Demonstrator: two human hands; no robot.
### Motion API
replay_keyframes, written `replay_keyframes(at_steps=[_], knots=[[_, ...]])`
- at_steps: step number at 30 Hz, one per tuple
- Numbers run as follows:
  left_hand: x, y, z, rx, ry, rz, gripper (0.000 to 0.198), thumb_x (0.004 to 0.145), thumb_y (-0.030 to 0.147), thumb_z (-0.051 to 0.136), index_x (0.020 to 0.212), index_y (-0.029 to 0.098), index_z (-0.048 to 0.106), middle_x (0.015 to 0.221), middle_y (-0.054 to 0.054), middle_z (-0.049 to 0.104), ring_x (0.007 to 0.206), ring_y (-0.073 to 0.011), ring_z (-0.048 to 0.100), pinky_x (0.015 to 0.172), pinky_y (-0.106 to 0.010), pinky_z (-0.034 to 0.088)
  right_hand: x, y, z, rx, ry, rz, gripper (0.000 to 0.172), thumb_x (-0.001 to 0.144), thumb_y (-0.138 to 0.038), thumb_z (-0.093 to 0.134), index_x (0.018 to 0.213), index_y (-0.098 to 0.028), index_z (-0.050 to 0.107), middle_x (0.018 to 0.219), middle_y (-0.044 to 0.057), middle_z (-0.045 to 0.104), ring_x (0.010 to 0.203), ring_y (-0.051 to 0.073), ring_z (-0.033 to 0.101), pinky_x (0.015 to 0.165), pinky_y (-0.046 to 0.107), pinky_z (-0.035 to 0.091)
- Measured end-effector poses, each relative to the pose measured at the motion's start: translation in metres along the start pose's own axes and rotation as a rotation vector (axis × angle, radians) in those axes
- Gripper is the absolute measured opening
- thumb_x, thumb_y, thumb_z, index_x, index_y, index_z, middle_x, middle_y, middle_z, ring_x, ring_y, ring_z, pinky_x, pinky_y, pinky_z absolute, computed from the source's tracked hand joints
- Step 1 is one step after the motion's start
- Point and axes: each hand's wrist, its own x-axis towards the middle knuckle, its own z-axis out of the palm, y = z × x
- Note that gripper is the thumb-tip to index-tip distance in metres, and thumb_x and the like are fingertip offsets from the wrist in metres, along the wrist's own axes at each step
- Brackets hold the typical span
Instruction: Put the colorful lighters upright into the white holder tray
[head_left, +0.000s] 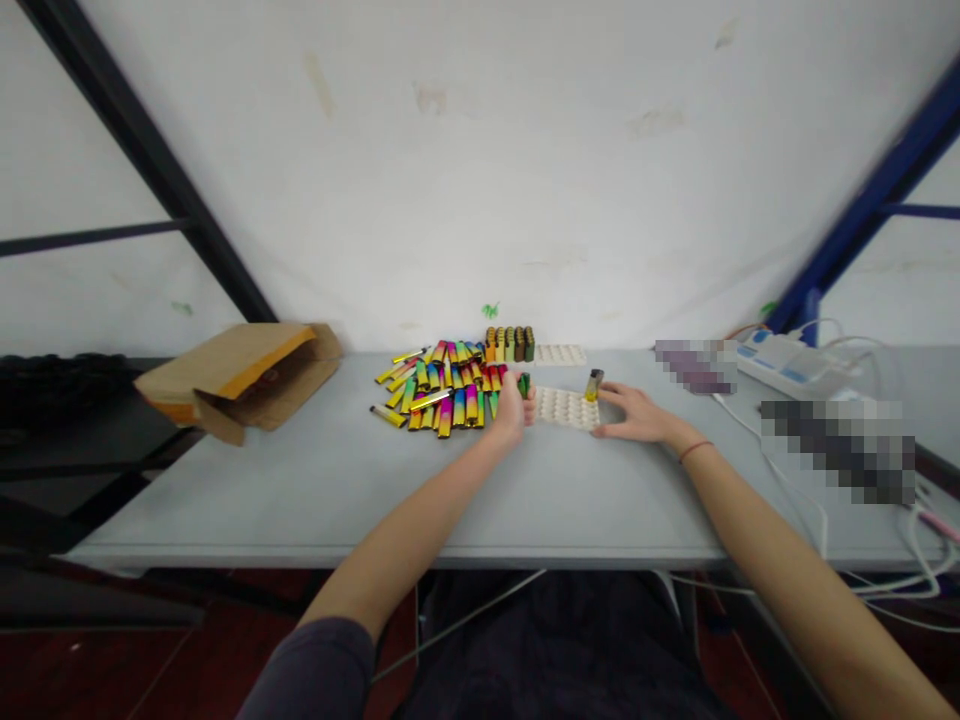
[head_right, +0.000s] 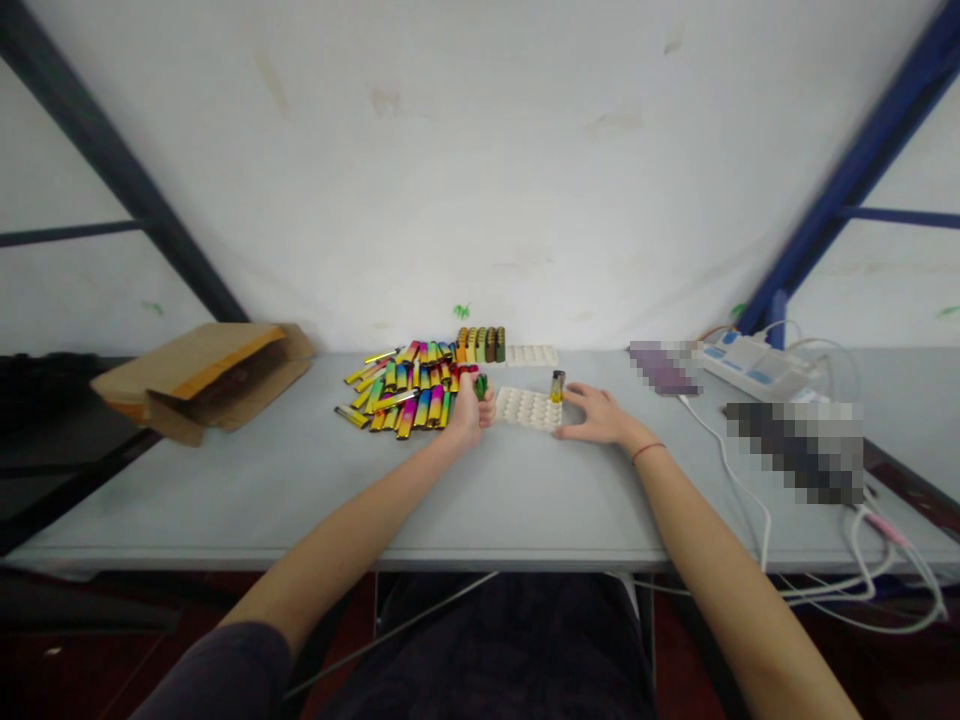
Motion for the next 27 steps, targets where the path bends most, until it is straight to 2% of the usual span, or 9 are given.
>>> replay_keyframes(at_steps=[5, 9, 14, 21, 27], knots=[[-0.002, -0.006, 0.004, -0.068, 0.019, 0.037, 0.047, 0.096, 0.049, 0.028, 0.057, 0.023, 0.031, 0.042, 0.009, 0.017, 0.034, -0.0063, 0.011, 0.035, -0.018, 0.011, 0.001, 0.002, 0.002, -0.022, -0.001, 0.003, 0.084, 0.076, -0.065, 0.070, 0.146, -0.021, 0.055, 0.156, 0.019, 0.044, 0.142, 0.040, 0.044, 0.118, 0.057, 0.031], [-0.004, -0.006, 0.002, -0.118, 0.024, 0.016, 0.050, 0.095, 0.052, 0.029, 0.055, 0.023, 0.031, 0.042, 0.009, 0.016, 0.033, -0.0057, 0.011, 0.034, -0.018, 0.010, 0.001, 0.004, 0.003, -0.011, 0.026, -0.018, 0.080, 0.076, -0.064, 0.071, 0.144, -0.024, 0.057, 0.154, 0.016, 0.048, 0.141, 0.041, 0.046, 0.117, 0.058, 0.033], [-0.004, -0.003, 0.002, -0.149, 0.017, 0.002, 0.050, 0.095, 0.046, 0.029, 0.051, 0.022, 0.030, 0.040, 0.009, 0.017, 0.032, -0.0052, 0.011, 0.034, -0.018, 0.009, 0.000, 0.002, 0.002, -0.038, 0.007, -0.003, 0.083, 0.077, -0.067, 0.069, 0.145, -0.021, 0.056, 0.154, 0.020, 0.046, 0.142, 0.041, 0.044, 0.118, 0.058, 0.033], [-0.004, 0.000, 0.003, -0.146, 0.036, 0.007, 0.052, 0.097, 0.037, 0.023, 0.049, 0.021, 0.031, 0.040, 0.008, 0.015, 0.032, -0.0052, 0.010, 0.034, -0.018, 0.007, 0.001, -0.001, 0.005, -0.041, 0.027, 0.000, 0.082, 0.075, -0.066, 0.071, 0.145, -0.024, 0.057, 0.152, 0.019, 0.048, 0.140, 0.042, 0.045, 0.116, 0.059, 0.032], [0.001, -0.005, -0.002, -0.146, 0.036, 0.068, 0.051, 0.097, 0.052, 0.031, 0.056, 0.021, 0.035, 0.042, 0.009, 0.019, 0.034, -0.0053, 0.014, 0.035, -0.017, 0.013, 0.001, -0.006, 0.011, -0.055, 0.056, 0.045, 0.085, 0.075, -0.068, 0.071, 0.146, -0.025, 0.054, 0.152, 0.021, 0.047, 0.141, 0.045, 0.042, 0.116, 0.065, 0.026]])
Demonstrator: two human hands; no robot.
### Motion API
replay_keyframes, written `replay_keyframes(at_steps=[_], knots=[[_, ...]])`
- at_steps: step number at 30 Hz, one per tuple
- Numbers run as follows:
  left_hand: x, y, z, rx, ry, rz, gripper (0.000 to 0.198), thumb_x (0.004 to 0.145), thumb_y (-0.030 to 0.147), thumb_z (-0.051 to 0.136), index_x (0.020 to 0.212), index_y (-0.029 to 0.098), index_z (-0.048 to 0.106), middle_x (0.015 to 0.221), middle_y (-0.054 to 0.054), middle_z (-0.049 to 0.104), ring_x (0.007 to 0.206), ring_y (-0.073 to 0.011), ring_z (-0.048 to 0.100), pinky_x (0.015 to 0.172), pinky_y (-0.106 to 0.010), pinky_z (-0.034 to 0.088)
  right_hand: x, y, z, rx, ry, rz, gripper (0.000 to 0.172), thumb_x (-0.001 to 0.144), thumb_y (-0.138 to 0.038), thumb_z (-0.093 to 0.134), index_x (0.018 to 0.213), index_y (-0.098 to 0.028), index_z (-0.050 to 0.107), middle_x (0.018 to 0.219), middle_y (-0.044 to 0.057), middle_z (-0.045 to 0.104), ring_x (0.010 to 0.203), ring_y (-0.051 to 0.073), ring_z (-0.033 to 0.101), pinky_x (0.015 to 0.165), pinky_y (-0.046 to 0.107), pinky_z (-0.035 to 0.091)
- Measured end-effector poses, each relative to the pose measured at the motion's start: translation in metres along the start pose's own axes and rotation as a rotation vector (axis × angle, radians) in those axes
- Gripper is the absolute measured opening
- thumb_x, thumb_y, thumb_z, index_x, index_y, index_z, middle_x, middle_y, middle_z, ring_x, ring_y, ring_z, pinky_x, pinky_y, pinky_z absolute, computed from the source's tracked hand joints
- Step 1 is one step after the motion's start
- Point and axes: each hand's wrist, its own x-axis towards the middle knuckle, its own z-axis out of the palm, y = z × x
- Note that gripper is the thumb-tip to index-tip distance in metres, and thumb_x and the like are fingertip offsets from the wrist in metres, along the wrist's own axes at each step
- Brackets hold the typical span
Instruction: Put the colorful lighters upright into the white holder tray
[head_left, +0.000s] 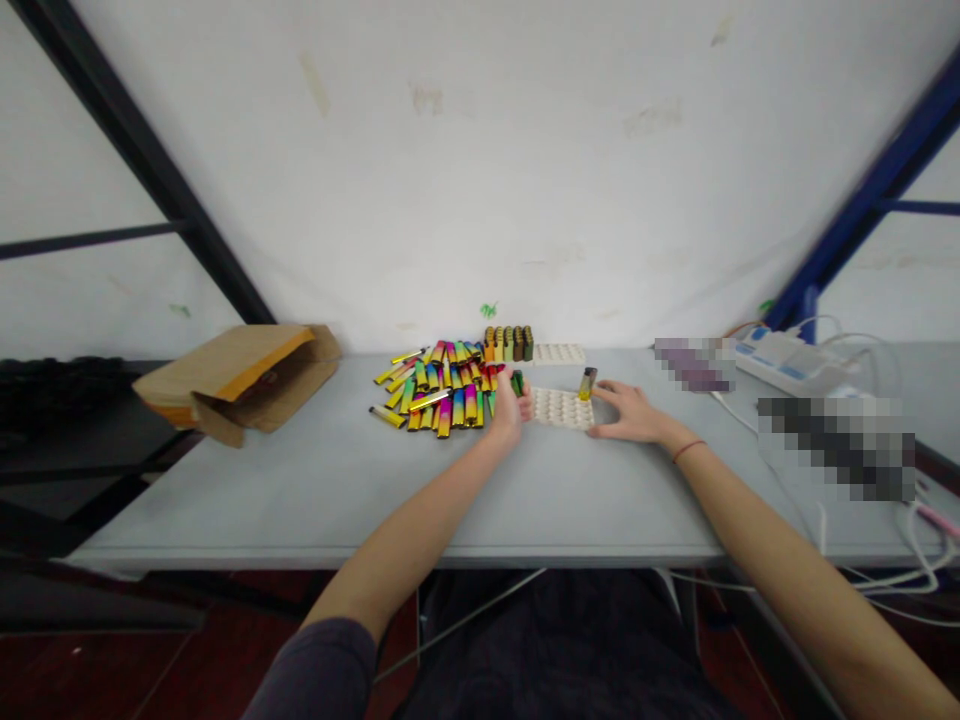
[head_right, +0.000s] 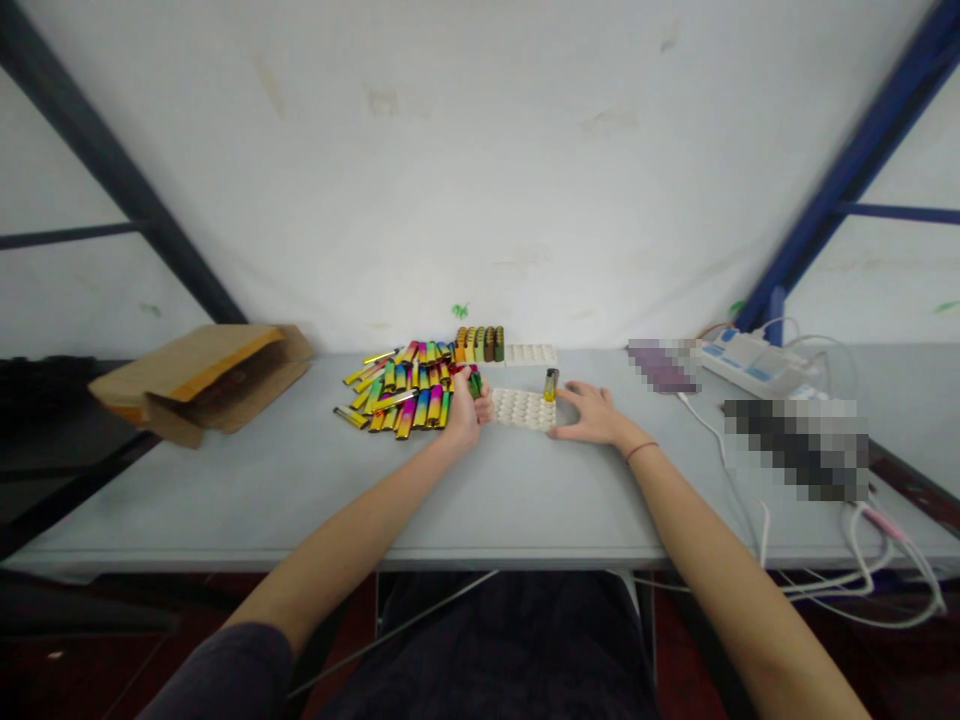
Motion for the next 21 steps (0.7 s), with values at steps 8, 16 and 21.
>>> replay_keyframes(at_steps=[8, 16, 21], knots=[[0.011, -0.008, 0.003, 0.322, -0.106, 0.341, 0.031, 0.094, 0.052, 0.052, 0.087, 0.022, 0.051, 0.065, 0.003, 0.056, 0.057, -0.0105, 0.053, 0.054, -0.020, 0.043, 0.005, 0.001, 0.005, 0.024, 0.081, -0.131, 0.081, 0.073, -0.070, 0.073, 0.137, -0.021, 0.062, 0.147, 0.020, 0.051, 0.139, 0.043, 0.044, 0.115, 0.063, 0.031], [0.026, -0.029, 0.009, 0.735, -0.255, 0.647, 0.021, 0.092, 0.029, 0.060, 0.109, 0.017, 0.067, 0.113, -0.009, 0.071, 0.101, -0.0197, 0.067, 0.088, -0.031, 0.054, 0.008, 0.004, 0.010, 0.022, 0.091, -0.153, 0.081, 0.075, -0.071, 0.070, 0.139, -0.023, 0.061, 0.146, 0.019, 0.055, 0.136, 0.040, 0.050, 0.113, 0.061, 0.035], [0.030, -0.036, 0.005, 0.783, -0.273, 0.577, 0.024, 0.090, 0.023, 0.063, 0.113, 0.018, 0.065, 0.111, -0.008, 0.075, 0.097, -0.0200, 0.072, 0.092, -0.033, 0.055, 0.007, 0.005, 0.010, 0.024, 0.076, -0.141, 0.083, 0.076, -0.072, 0.069, 0.142, -0.024, 0.059, 0.148, 0.019, 0.053, 0.137, 0.041, 0.049, 0.114, 0.061, 0.035]])
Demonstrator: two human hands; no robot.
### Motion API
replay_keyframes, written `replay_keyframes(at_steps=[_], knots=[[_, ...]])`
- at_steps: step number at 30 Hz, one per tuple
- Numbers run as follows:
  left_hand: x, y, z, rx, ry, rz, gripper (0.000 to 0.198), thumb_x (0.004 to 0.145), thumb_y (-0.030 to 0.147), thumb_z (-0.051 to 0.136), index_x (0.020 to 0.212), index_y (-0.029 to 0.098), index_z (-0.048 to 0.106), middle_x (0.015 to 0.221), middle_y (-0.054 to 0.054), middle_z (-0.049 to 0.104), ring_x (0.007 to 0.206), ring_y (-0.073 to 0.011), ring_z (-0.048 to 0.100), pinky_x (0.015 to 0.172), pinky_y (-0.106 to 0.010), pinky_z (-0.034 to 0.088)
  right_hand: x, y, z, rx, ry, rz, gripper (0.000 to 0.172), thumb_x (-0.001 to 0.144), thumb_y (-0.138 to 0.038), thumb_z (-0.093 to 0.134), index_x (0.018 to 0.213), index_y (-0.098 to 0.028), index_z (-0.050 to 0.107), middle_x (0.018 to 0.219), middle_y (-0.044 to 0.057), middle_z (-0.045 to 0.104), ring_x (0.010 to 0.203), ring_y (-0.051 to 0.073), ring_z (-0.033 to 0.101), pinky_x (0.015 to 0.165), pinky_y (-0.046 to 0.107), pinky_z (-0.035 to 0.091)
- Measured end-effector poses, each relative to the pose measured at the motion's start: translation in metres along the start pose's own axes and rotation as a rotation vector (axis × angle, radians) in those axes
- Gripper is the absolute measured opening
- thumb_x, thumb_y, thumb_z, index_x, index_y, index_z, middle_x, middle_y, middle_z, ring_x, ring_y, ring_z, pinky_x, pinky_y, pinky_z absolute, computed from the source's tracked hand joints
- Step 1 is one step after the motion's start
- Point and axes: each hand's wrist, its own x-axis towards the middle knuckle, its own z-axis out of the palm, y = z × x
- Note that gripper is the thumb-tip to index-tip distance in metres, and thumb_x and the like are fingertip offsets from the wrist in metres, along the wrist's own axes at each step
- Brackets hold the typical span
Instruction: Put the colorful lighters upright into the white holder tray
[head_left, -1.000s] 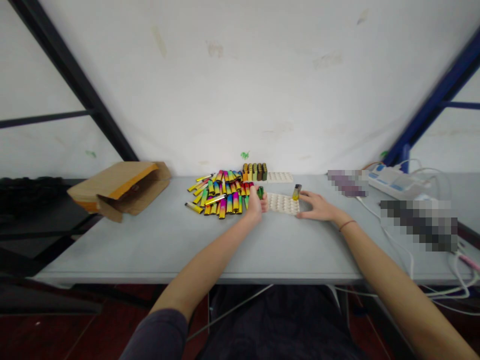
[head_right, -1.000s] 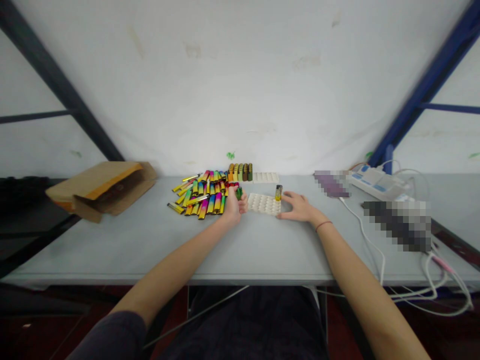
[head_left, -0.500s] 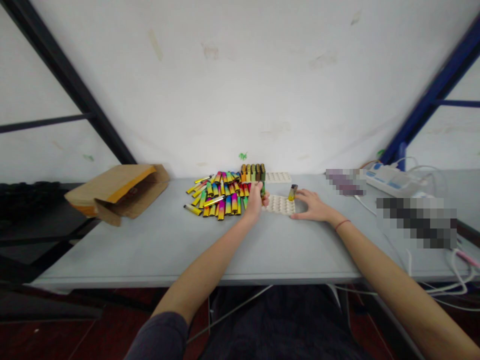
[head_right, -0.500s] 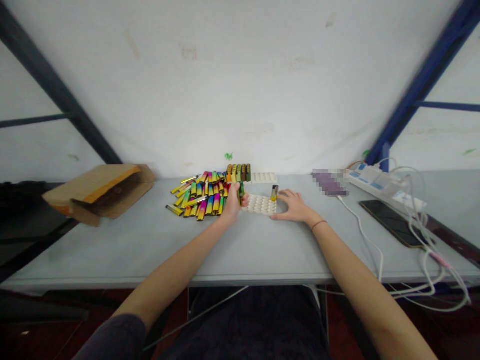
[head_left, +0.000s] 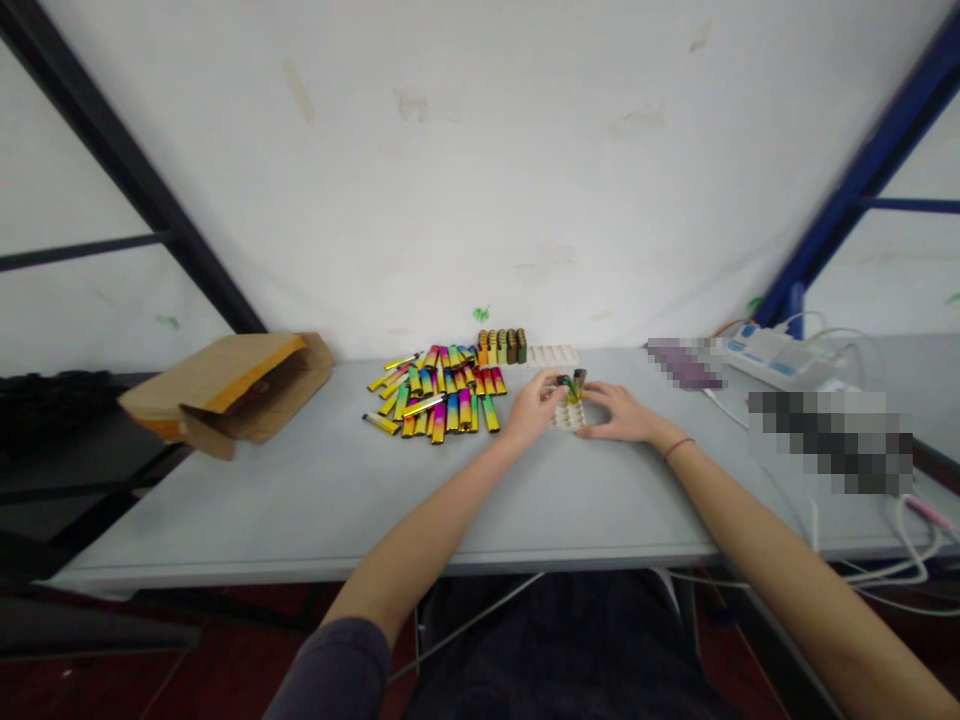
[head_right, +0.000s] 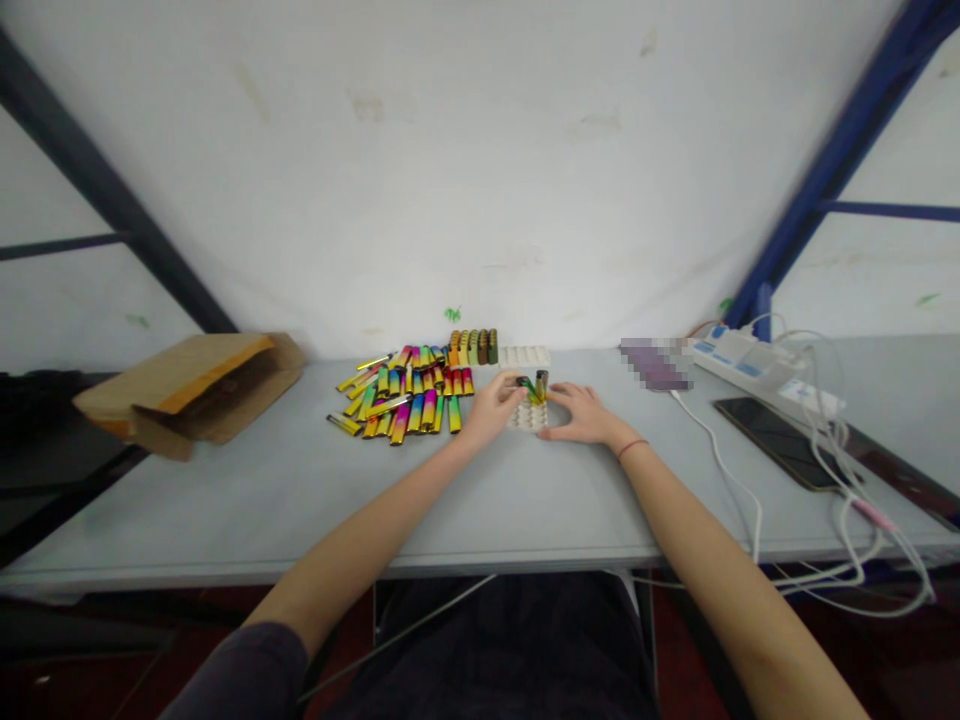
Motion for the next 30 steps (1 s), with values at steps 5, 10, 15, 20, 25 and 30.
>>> replay_keyframes(at_steps=[5, 10, 15, 20, 25, 30], knots=[[-0.003, 0.008, 0.001, 0.126, -0.016, 0.025, 0.022, 0.090, 0.023, 0.063, 0.112, 0.023, 0.065, 0.111, -0.005, 0.076, 0.109, -0.0216, 0.070, 0.100, -0.035, 0.051, 0.000, 0.001, -0.001, 0.025, -0.010, -0.005, 0.082, 0.076, -0.071, 0.069, 0.143, -0.024, 0.058, 0.150, 0.019, 0.052, 0.138, 0.042, 0.048, 0.114, 0.063, 0.034], [-0.008, 0.019, 0.001, 0.221, -0.047, 0.041, 0.020, 0.089, 0.025, 0.065, 0.109, 0.027, 0.067, 0.103, -0.003, 0.076, 0.103, -0.0231, 0.071, 0.099, -0.036, 0.050, -0.001, -0.001, -0.003, 0.027, -0.030, 0.008, 0.083, 0.077, -0.070, 0.069, 0.144, -0.023, 0.057, 0.152, 0.019, 0.050, 0.140, 0.042, 0.045, 0.115, 0.062, 0.032], [-0.011, 0.022, 0.000, 0.253, -0.001, 0.017, 0.027, 0.090, 0.025, 0.064, 0.116, 0.029, 0.063, 0.095, -0.002, 0.075, 0.096, -0.0224, 0.071, 0.095, -0.035, 0.051, -0.001, -0.002, -0.004, 0.021, -0.039, 0.011, 0.083, 0.077, -0.069, 0.068, 0.145, -0.022, 0.056, 0.152, 0.019, 0.049, 0.140, 0.041, 0.045, 0.115, 0.062, 0.031], [-0.010, 0.027, -0.003, 0.396, -0.083, 0.126, 0.027, 0.094, 0.022, 0.055, 0.118, 0.028, 0.066, 0.113, -0.005, 0.074, 0.111, -0.0226, 0.066, 0.105, -0.037, 0.045, 0.000, -0.001, -0.003, 0.031, -0.026, 0.012, 0.083, 0.076, -0.069, 0.070, 0.143, -0.022, 0.057, 0.150, 0.019, 0.051, 0.139, 0.041, 0.046, 0.116, 0.060, 0.032], [-0.012, 0.029, -0.004, 0.636, -0.120, 0.180, 0.042, 0.099, 0.022, 0.043, 0.136, 0.030, 0.061, 0.129, -0.007, 0.067, 0.120, -0.0235, 0.058, 0.109, -0.039, 0.040, -0.001, -0.001, -0.003, 0.023, -0.023, 0.013, 0.083, 0.076, -0.071, 0.069, 0.142, -0.021, 0.058, 0.151, 0.019, 0.050, 0.140, 0.040, 0.045, 0.116, 0.059, 0.032], [-0.014, 0.023, -0.004, 0.805, -0.167, 0.195, 0.059, 0.095, 0.014, 0.042, 0.148, 0.037, 0.049, 0.134, -0.005, 0.061, 0.122, -0.0235, 0.055, 0.107, -0.038, 0.040, -0.001, -0.002, -0.003, 0.016, -0.021, 0.012, 0.082, 0.076, -0.069, 0.069, 0.142, -0.021, 0.058, 0.150, 0.019, 0.052, 0.139, 0.040, 0.047, 0.116, 0.059, 0.033]])
